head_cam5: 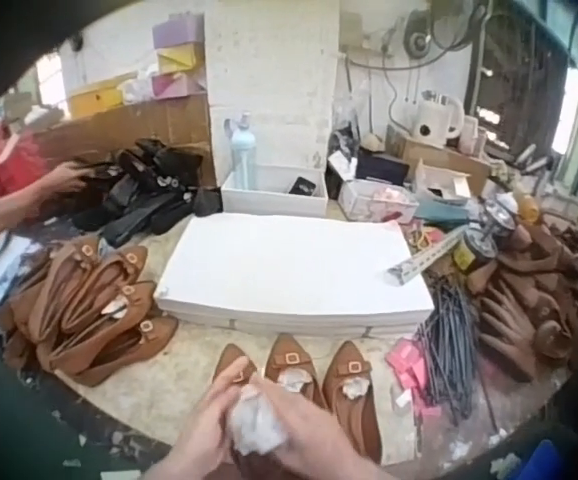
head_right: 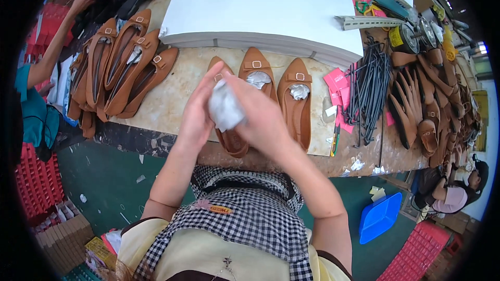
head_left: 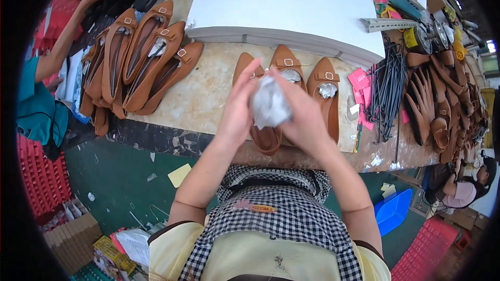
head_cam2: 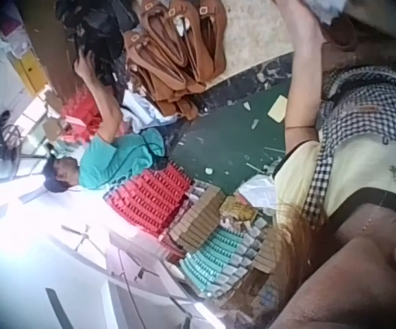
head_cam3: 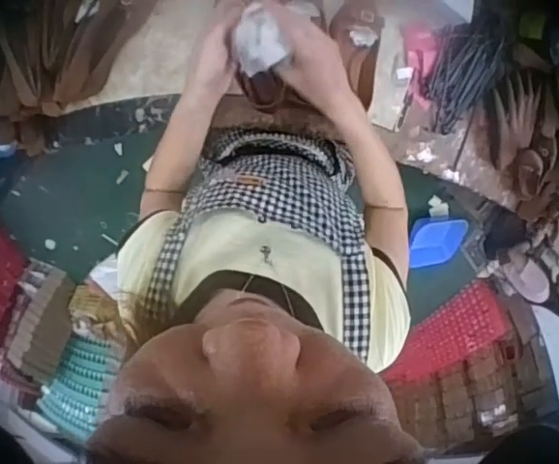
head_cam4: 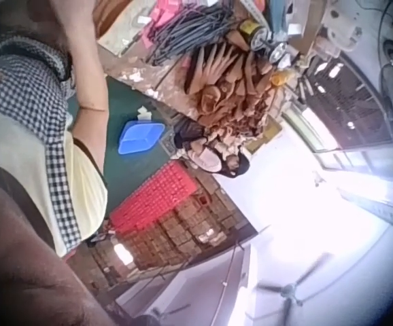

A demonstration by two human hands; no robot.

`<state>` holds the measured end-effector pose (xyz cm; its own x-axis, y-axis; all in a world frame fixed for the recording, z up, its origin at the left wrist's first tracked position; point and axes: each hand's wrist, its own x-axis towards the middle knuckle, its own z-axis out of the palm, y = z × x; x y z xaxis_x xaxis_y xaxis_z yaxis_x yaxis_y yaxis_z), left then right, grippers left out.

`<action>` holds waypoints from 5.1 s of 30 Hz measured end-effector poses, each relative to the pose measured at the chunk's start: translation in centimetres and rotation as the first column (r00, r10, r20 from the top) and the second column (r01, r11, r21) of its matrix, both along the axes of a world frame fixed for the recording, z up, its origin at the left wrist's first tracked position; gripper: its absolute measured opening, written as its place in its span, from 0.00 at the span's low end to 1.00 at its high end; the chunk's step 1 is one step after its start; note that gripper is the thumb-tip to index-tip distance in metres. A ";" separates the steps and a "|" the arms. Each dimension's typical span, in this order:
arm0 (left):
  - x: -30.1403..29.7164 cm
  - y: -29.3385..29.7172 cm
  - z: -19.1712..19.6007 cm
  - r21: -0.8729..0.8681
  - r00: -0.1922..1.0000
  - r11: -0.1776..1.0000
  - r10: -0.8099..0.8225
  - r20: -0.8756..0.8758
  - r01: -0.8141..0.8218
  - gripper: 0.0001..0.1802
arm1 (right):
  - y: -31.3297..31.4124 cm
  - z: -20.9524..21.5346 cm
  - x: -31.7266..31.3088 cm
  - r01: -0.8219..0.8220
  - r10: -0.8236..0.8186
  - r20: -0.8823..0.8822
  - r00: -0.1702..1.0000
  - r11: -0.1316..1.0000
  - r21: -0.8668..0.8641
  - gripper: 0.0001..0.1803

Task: Stuffing brown flat shoes with tissue paper and adjusting it with a metal rod.

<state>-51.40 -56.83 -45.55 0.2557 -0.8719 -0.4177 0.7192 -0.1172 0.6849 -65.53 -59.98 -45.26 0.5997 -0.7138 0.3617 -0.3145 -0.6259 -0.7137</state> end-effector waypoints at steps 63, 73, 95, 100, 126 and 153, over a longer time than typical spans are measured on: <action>-1.6 4.3 -5.8 -0.087 0.926 0.988 -0.085 0.367 0.125 0.38 | 2.6 2.2 1.0 0.360 -0.360 0.009 0.933 0.932 -0.036 0.11; 4.6 6.7 -12.1 0.321 0.939 0.946 -0.153 0.308 0.049 0.39 | 2.1 0.6 -6.0 0.344 -0.354 0.021 0.935 0.920 0.187 0.14; -1.9 2.4 -4.9 0.092 0.951 0.947 -0.310 -0.005 0.309 0.32 | 1.1 1.4 -11.9 0.664 -0.633 -0.212 0.745 0.669 0.335 0.24; -1.3 1.4 -5.5 -0.023 0.940 0.965 -0.250 0.233 0.263 0.29 | 4.5 3.5 -6.0 0.366 -0.283 -0.239 0.929 0.797 0.479 0.16; -5.4 0.7 -2.1 0.335 0.163 0.847 -0.431 0.888 0.412 0.36 | -3.7 -9.8 -24.0 0.816 -0.823 -0.526 0.213 0.446 -0.368 0.21; -4.6 2.3 -6.4 -0.073 0.911 0.977 -0.158 0.382 0.200 0.34 | 4.4 1.9 -7.0 0.362 -0.340 -0.141 0.930 0.771 0.524 0.16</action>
